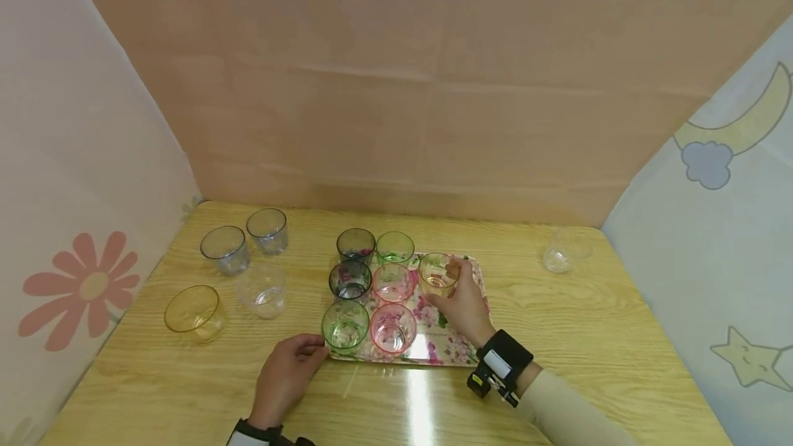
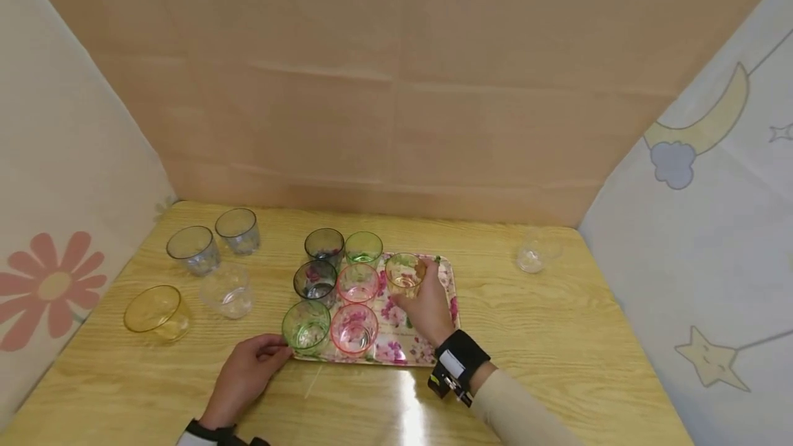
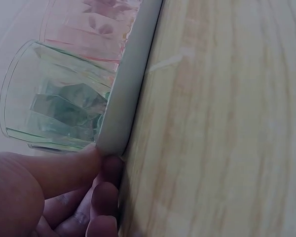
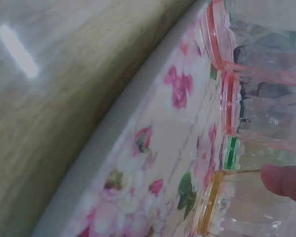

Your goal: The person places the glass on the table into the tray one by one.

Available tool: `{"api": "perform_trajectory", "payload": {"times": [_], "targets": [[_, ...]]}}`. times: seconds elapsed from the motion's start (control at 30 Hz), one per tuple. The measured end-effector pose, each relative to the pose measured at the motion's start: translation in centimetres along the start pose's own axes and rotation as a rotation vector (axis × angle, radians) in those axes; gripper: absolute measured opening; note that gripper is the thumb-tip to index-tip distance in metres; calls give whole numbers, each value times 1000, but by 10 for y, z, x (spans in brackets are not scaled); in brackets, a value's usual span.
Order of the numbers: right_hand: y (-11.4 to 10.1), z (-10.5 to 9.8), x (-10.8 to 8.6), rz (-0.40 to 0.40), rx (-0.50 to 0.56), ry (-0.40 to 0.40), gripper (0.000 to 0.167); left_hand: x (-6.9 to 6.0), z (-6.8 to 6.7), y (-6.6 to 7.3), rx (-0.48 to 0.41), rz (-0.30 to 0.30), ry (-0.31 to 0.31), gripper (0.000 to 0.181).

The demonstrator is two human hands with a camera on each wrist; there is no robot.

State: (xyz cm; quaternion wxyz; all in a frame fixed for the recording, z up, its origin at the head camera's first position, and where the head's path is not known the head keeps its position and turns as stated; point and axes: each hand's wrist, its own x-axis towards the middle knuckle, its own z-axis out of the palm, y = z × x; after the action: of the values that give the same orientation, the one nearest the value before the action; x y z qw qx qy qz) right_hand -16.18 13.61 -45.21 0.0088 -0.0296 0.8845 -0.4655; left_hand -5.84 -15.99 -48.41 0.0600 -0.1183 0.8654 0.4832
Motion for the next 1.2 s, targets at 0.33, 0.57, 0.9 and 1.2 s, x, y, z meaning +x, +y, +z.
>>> {"api": "perform_trajectory", "payload": {"times": [0.33, 0.57, 0.9, 1.2], "targets": [[3, 6, 12, 7, 5, 12, 76, 1, 0, -1, -1, 14, -9, 24], [2, 9, 24, 2, 15, 19, 79, 0, 0, -1, -3, 14, -2, 24], [-1, 12, 38, 44, 2, 2, 83, 1, 0, -2, -15, 5, -8, 24], [-3, 13, 42, 71, 2, -6, 84, 1, 0, -2, -28, 17, -11, 25]]}}
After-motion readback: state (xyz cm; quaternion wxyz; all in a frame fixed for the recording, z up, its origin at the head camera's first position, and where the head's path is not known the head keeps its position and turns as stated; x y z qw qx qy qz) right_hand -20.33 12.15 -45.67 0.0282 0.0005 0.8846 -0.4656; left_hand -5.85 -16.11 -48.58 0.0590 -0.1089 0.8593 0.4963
